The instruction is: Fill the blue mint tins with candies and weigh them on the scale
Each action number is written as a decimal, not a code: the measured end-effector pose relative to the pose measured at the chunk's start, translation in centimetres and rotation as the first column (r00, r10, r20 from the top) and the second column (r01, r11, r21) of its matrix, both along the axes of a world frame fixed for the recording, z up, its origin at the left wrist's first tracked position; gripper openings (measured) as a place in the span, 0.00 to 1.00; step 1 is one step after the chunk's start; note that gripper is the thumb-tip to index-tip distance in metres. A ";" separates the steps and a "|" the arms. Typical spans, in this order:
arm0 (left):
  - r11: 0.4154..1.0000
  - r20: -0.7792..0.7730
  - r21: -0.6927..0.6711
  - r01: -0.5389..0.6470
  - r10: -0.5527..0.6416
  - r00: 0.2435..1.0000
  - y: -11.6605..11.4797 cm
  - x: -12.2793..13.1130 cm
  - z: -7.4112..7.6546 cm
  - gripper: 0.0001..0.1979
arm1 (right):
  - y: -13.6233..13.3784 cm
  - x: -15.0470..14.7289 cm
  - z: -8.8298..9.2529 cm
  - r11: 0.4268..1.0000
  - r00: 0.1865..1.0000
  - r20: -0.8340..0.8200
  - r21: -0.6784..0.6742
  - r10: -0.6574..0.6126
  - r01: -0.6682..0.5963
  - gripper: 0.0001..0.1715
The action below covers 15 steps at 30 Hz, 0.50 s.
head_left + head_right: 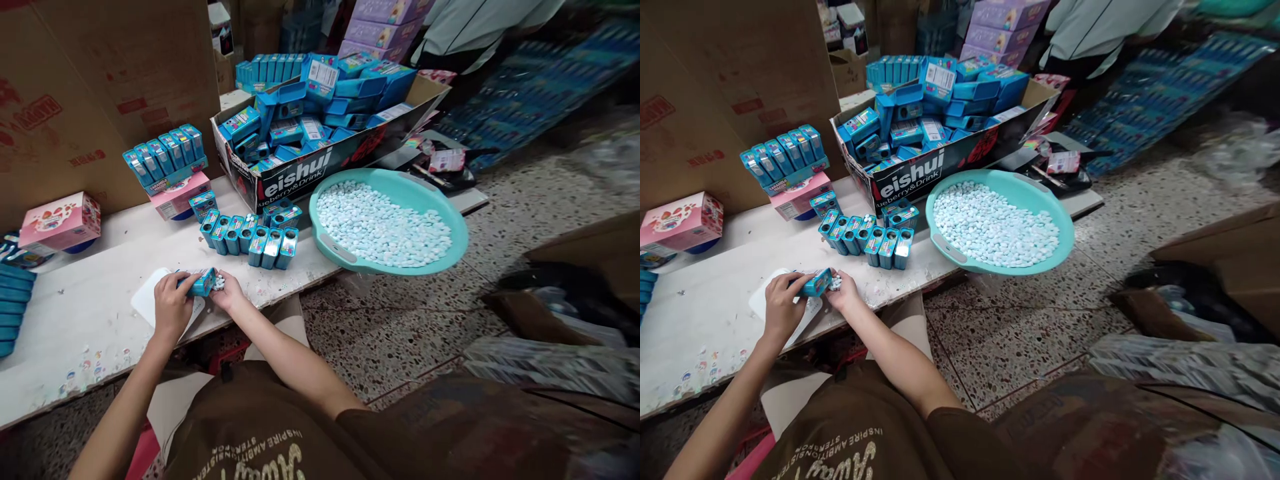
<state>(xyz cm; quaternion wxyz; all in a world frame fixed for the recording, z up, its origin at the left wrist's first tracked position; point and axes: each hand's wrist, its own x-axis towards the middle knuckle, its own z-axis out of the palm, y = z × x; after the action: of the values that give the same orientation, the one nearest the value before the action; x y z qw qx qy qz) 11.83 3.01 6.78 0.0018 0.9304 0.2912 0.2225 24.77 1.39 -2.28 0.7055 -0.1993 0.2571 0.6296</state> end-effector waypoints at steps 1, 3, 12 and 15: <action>1.000 0.034 -0.011 -0.021 0.021 0.999 0.1 0.0 -0.2 0.22 | 0.1 0.1 0.2 1.000 1.000 -0.027 -0.011 -0.003 0.003 0.13; 0.997 0.132 -0.051 -0.064 0.071 0.989 0.4 -0.1 -0.4 0.20 | 0.1 0.4 0.8 0.999 0.995 -0.102 -0.047 0.003 -0.008 0.14; 0.758 0.502 -0.586 -0.286 0.617 0.607 1.3 -5.2 -1.4 0.20 | -2.0 2.7 2.1 0.996 0.994 -0.104 -0.086 0.025 -0.034 0.18; 0.690 0.532 -0.698 -0.189 0.677 0.508 1.6 -6.5 -2.3 0.21 | -3.0 3.4 2.1 0.997 0.995 -0.087 -0.062 0.038 -0.044 0.19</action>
<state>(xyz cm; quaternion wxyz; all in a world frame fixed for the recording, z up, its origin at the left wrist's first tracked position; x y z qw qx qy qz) 5.35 4.61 4.47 0.3357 0.5901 0.5485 0.4881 28.17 -1.65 -0.16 0.6741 -0.1997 0.3028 0.6434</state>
